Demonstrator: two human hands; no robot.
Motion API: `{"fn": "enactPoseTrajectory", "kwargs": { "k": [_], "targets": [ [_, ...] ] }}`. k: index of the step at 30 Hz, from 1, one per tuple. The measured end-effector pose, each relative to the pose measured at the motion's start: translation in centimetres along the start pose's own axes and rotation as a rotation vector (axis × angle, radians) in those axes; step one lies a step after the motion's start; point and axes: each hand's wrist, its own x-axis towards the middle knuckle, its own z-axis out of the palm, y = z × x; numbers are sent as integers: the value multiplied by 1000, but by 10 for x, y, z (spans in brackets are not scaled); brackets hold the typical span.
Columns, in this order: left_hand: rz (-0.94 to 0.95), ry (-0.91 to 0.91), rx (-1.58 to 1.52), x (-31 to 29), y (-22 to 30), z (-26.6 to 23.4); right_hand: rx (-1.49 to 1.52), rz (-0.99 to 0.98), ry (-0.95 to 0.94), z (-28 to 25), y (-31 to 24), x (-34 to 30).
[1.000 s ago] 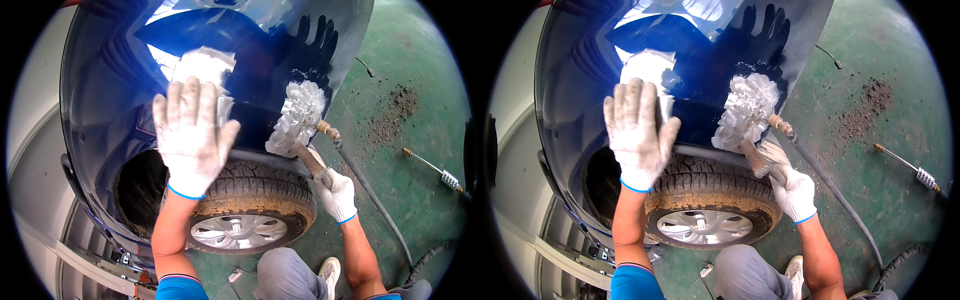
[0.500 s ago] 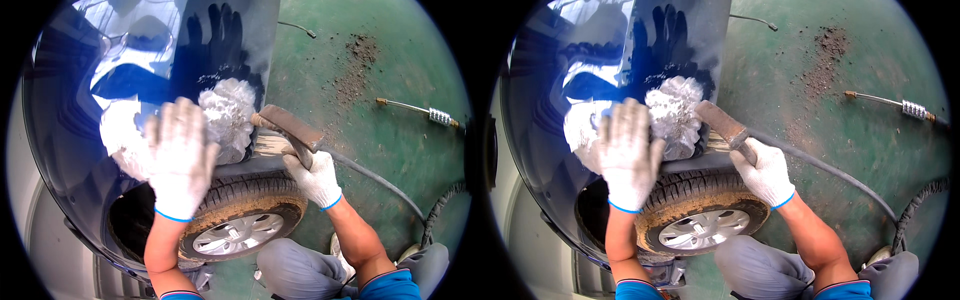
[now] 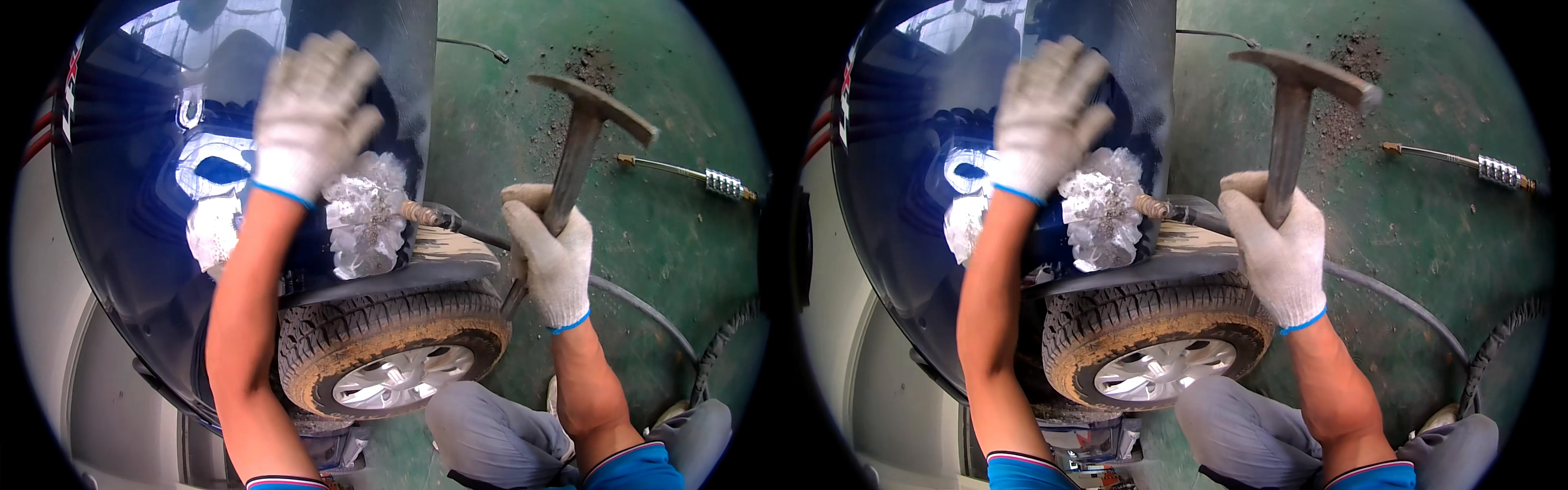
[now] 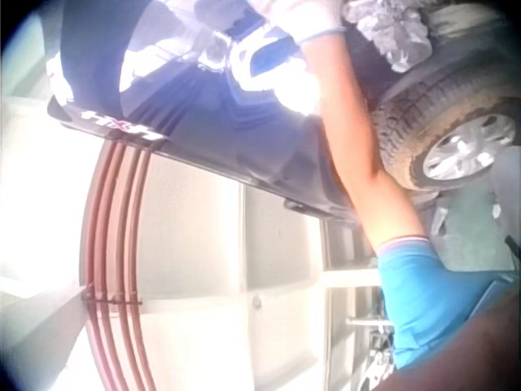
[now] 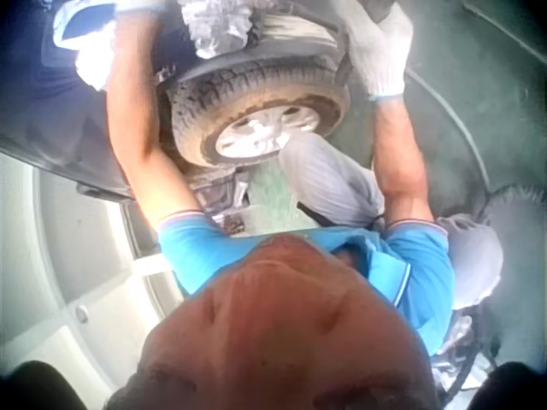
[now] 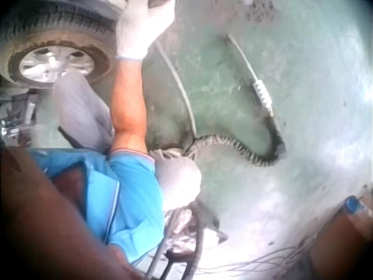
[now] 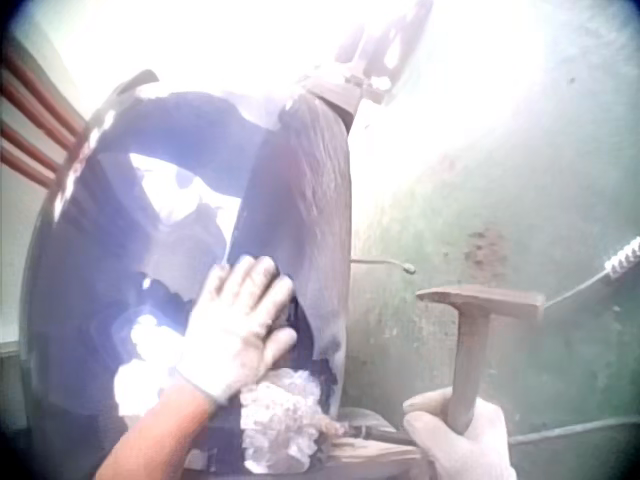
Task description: The person uses a pneumatic hammer to repeatedly strike a white filler patch on the rear quarter panel of a blue car. They then switch to a manual hammer to continue tapping the same area. Finally, they wipe the panel with a cloth and inspect the surface.
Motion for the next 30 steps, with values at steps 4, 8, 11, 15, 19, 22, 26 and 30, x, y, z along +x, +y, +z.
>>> {"fn": "enactPoseTrajectory", "kwargs": {
  "k": [4, 8, 11, 15, 19, 22, 26, 30],
  "targets": [
    [-335, 286, 244, -7, -121, 42, 55, 7, 41, -2, 2, 0],
    [-435, 396, 333, 9, -154, 24, 153, -67, 105, -13, -18, 10],
    [-476, 449, 341, -5, -162, 35, 182, -96, 131, -10, -19, 16],
    [-416, 378, 374, -10, -169, 19, 218, -123, 134, -5, -27, 24],
    [-254, 166, 279, -46, -97, 5, 244, -102, 143, -13, -35, 32],
    [-204, -200, -29, -94, -14, -18, 239, -50, 150, -14, -27, 38],
    [115, -444, -247, -96, 34, -53, 292, -70, 192, -29, -50, 36],
    [259, -377, -315, -53, 34, -37, 419, -95, 168, -35, -42, 31]
  ]
}}
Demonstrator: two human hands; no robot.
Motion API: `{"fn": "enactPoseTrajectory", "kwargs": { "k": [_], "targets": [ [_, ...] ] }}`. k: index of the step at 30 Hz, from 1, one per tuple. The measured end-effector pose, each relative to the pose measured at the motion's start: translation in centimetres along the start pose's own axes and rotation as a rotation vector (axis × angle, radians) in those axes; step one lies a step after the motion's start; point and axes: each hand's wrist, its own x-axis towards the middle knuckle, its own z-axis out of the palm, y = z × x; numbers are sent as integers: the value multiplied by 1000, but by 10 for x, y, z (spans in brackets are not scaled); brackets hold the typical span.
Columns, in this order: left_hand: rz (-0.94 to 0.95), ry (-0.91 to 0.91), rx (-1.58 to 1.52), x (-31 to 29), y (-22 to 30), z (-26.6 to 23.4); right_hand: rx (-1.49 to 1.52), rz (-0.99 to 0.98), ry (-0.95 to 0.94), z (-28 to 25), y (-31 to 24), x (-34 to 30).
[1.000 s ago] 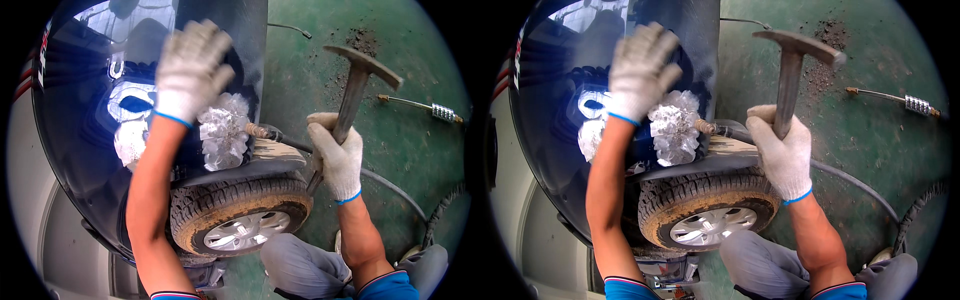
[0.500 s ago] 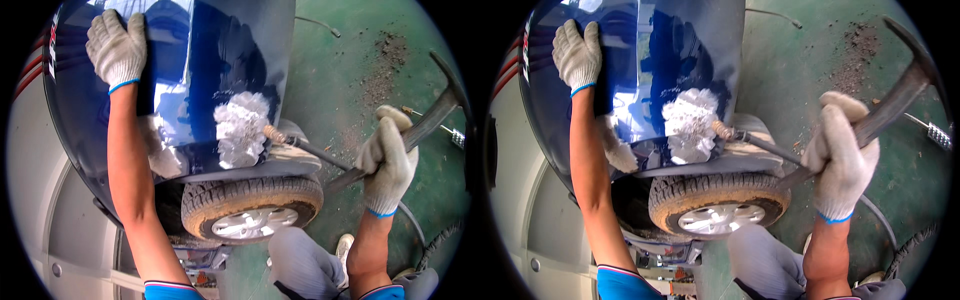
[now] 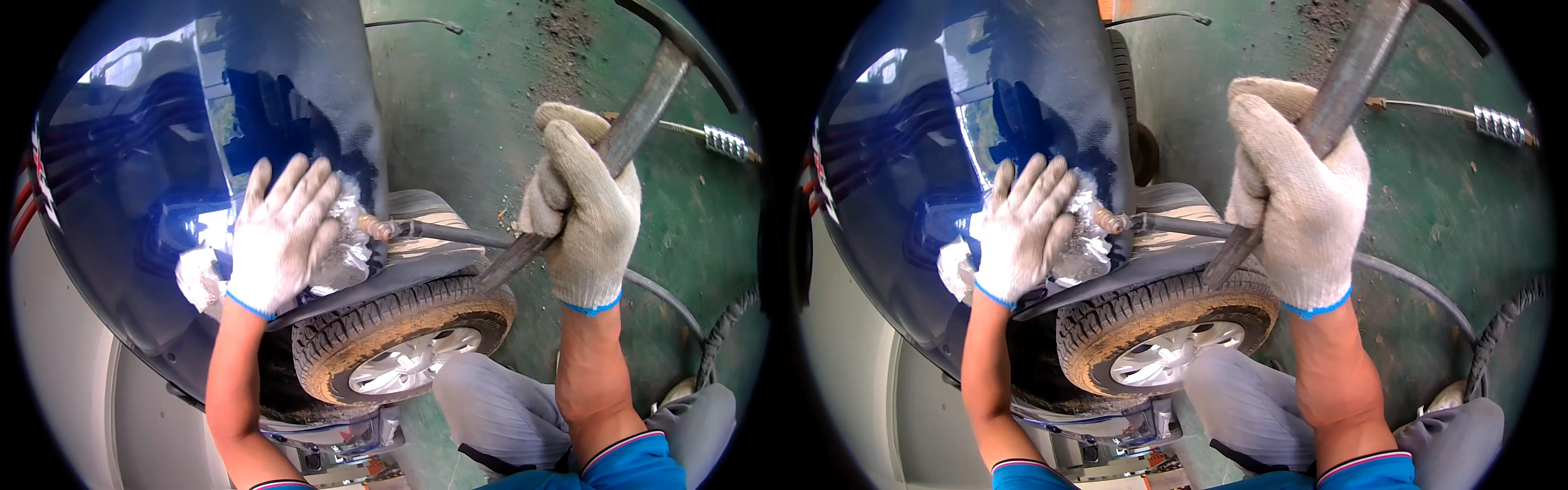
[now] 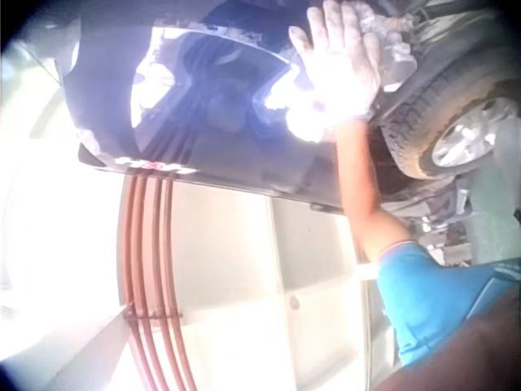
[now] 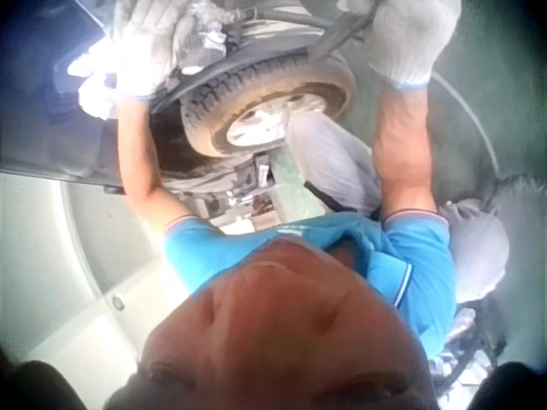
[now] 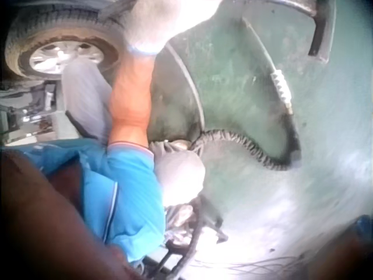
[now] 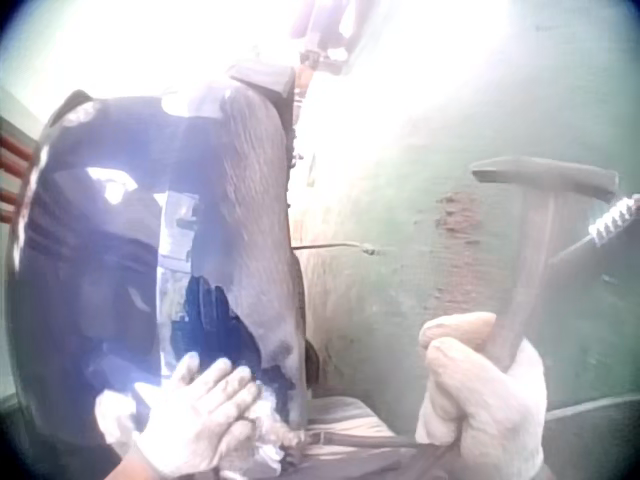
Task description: The person uses a pneumatic hammer to repeatedly strike a white filler patch on the rear quarter panel of a blue car. They then switch to a manual hammer to continue tapping the same area. Finally, they wipe the panel with a cloth and inspect the surface.
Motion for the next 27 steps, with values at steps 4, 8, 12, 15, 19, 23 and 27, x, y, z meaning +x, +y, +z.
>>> {"fn": "enactPoseTrajectory", "kwargs": {
  "k": [4, 8, 12, 15, 19, 23, 27],
  "targets": [
    [59, 134, 185, 55, -18, 18, 0, -30, -28, 2, 5, -7],
    [-71, 316, 391, 97, -30, 28, -20, -16, -55, 10, 3, -13],
    [36, 148, 281, 74, -5, 20, 39, -4, -48, 8, -2, -8],
    [33, 17, 127, 26, 6, 14, 31, -74, -54, -2, 3, 7],
    [-83, -42, 83, -6, 16, 3, -10, -53, 44, -13, 6, 22],
    [-150, -35, 133, -11, 21, 12, -299, -47, 89, -21, 12, 33],
    [-163, 1, 186, -9, 16, 17, -865, -195, 74, -28, 15, 43]
  ]
}}
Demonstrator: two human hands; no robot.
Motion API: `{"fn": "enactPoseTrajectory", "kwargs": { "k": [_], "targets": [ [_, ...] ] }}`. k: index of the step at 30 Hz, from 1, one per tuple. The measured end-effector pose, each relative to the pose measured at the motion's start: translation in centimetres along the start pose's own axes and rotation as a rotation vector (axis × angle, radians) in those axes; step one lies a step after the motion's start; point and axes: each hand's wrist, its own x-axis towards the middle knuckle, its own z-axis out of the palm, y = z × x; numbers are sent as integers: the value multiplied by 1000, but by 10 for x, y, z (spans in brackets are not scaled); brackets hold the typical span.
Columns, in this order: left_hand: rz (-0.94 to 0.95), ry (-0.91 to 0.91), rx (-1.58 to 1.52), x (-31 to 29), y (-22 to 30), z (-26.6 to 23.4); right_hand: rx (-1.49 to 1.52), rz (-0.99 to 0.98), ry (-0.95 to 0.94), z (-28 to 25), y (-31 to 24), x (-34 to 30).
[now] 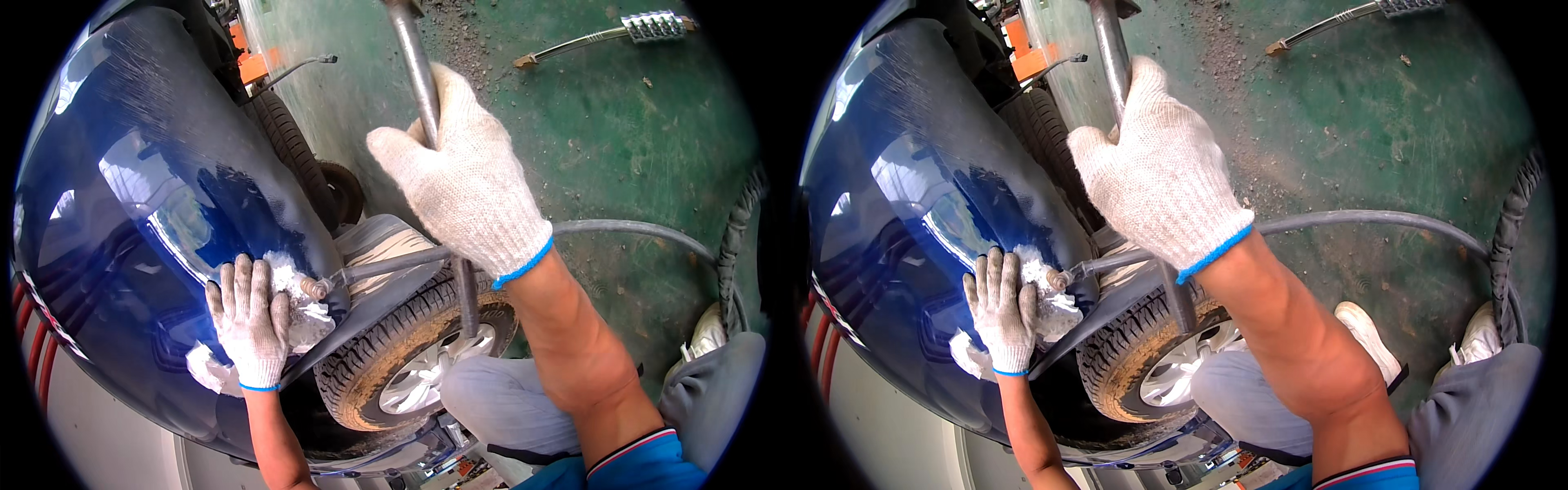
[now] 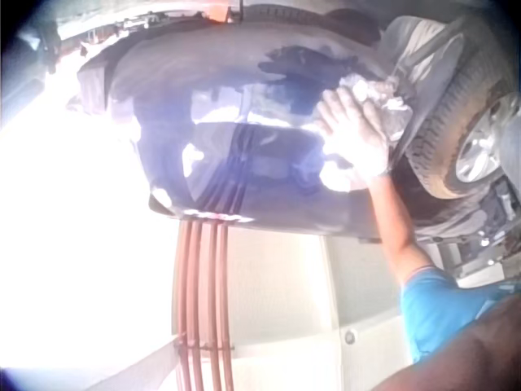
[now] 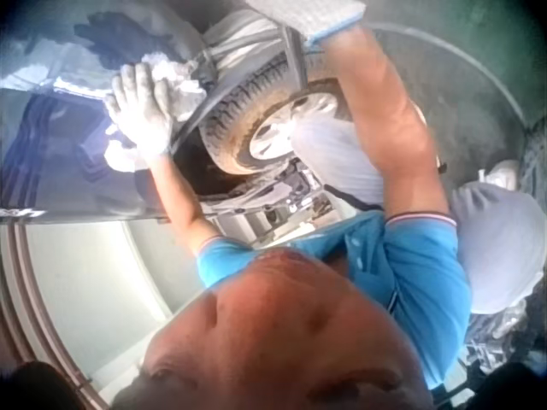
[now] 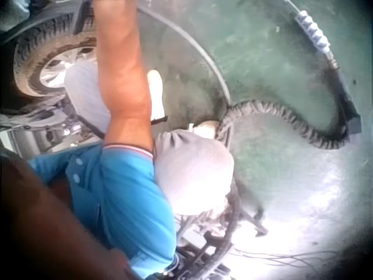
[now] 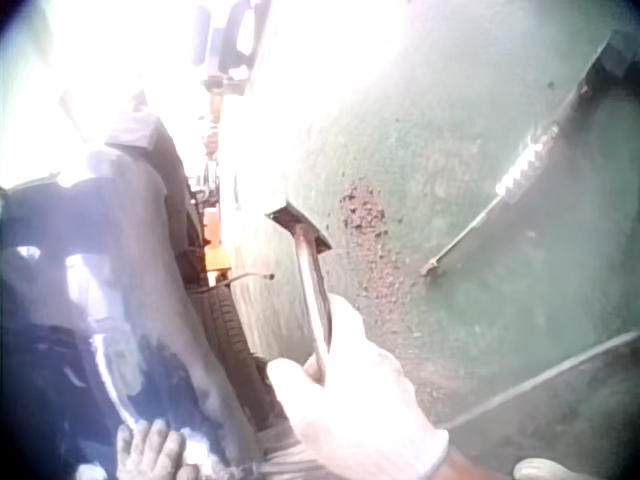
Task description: The person uses a pneumatic hammer to repeatedly strike a white filler patch on the rear quarter panel of a blue car. They then switch to a manual hammer to continue tapping the same area. Finally, they wipe the panel with a cloth and inspect the surface.
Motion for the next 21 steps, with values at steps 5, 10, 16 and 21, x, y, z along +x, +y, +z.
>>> {"fn": "enactPoseTrajectory", "kwargs": {
  "k": [5, 10, 16, 21],
  "targets": [
    [-12, 38, 9, 8, 8, 2, 841, 384, -57, 11, 12, -9],
    [-16, 62, 31, 6, 7, 6, 684, 665, -171, 29, 29, -9],
    [-43, 56, -12, 9, 10, 1, 388, 421, -398, 70, 60, -1],
    [-47, 47, -12, 7, 9, 4, 529, 485, -792, 75, 44, 2]
  ]
}}
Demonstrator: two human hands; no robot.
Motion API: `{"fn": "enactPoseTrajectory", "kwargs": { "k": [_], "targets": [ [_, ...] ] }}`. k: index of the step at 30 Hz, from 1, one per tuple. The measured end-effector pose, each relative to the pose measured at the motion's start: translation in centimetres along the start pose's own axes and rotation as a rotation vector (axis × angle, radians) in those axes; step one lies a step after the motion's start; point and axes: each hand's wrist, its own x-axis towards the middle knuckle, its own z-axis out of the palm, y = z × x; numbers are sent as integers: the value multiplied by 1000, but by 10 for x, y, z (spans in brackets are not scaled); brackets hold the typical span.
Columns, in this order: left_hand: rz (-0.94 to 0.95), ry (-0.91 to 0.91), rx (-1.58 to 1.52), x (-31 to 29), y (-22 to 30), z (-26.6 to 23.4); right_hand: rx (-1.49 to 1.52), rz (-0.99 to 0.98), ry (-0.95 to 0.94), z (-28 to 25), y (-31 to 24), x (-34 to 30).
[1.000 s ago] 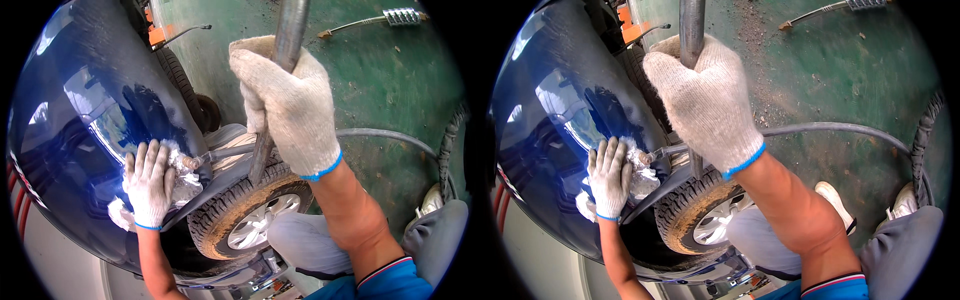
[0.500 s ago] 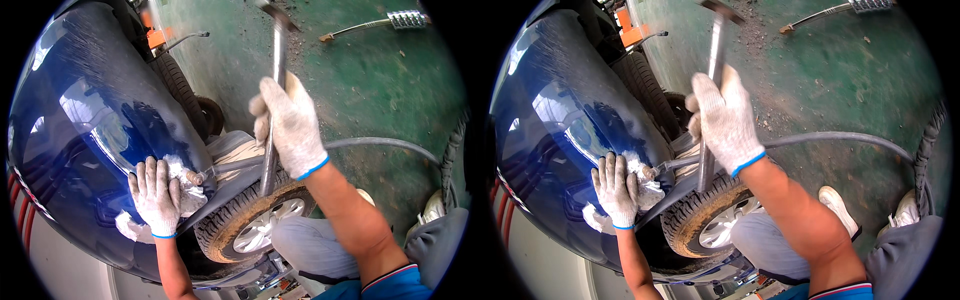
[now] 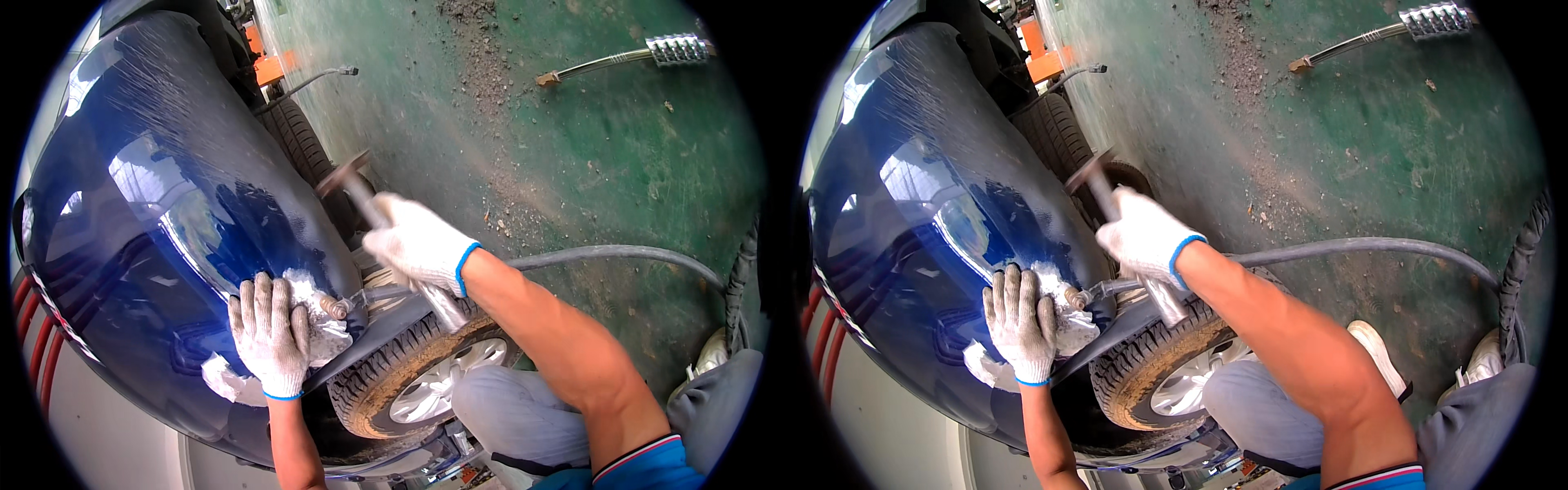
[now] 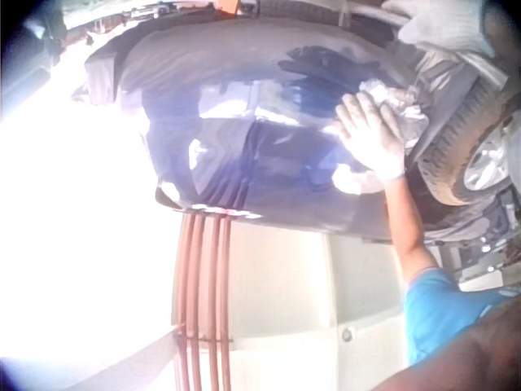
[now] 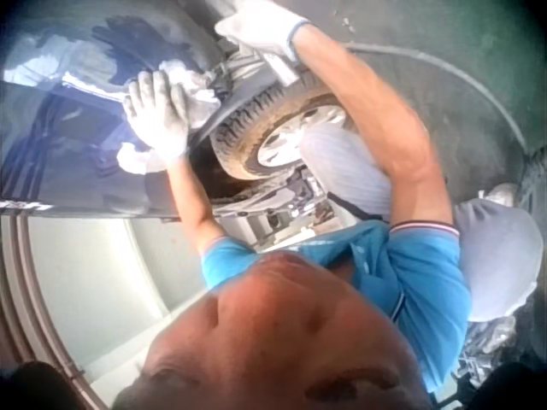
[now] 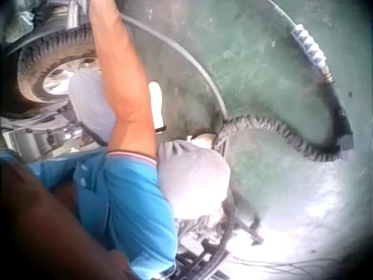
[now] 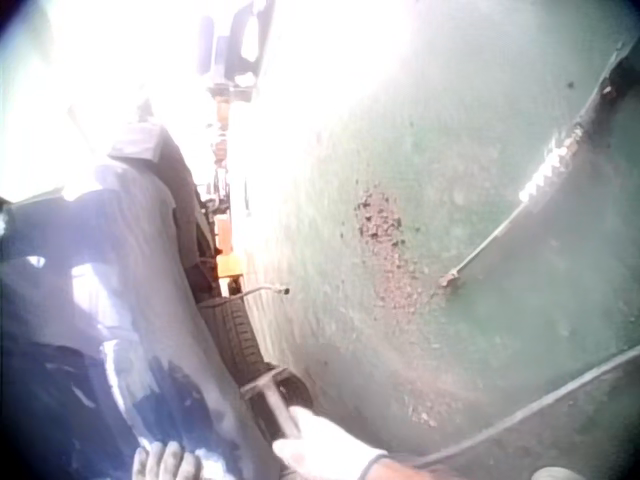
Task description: The person uses a pneumatic hammer to repeatedly strike a white filler patch on the rear quarter panel of a blue car. They then switch to a manual hammer to continue tapping the same area. Finally, they wipe the panel with a cloth and inspect the surface.
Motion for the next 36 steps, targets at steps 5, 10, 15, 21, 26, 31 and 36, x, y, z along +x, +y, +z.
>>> {"fn": "enactPoseTrajectory", "kwargs": {
  "k": [5, 10, 15, 21, 26, 31, 36],
  "targets": [
    [-12, -7, 0, -1, 1, 1, -2, 3, -5, -21, -10, -2],
    [11, 19, -1, 0, -2, 1, 288, -80, 633, -48, -19, 8],
    [8, 22, 1, 0, -1, 2, 334, 45, 568, -31, 6, 33],
    [0, 33, -35, -5, -2, 3, 141, 17, 81, -18, -28, 7],
    [13, 74, -21, 0, -2, 1, 353, -91, 543, -48, -20, 24],
    [26, 90, -55, 3, -2, 2, 105, 42, 225, -1, 1, 25],
    [26, 95, -41, -2, -2, 1, 164, 30, 105, -26, -25, 14]
  ]
}}
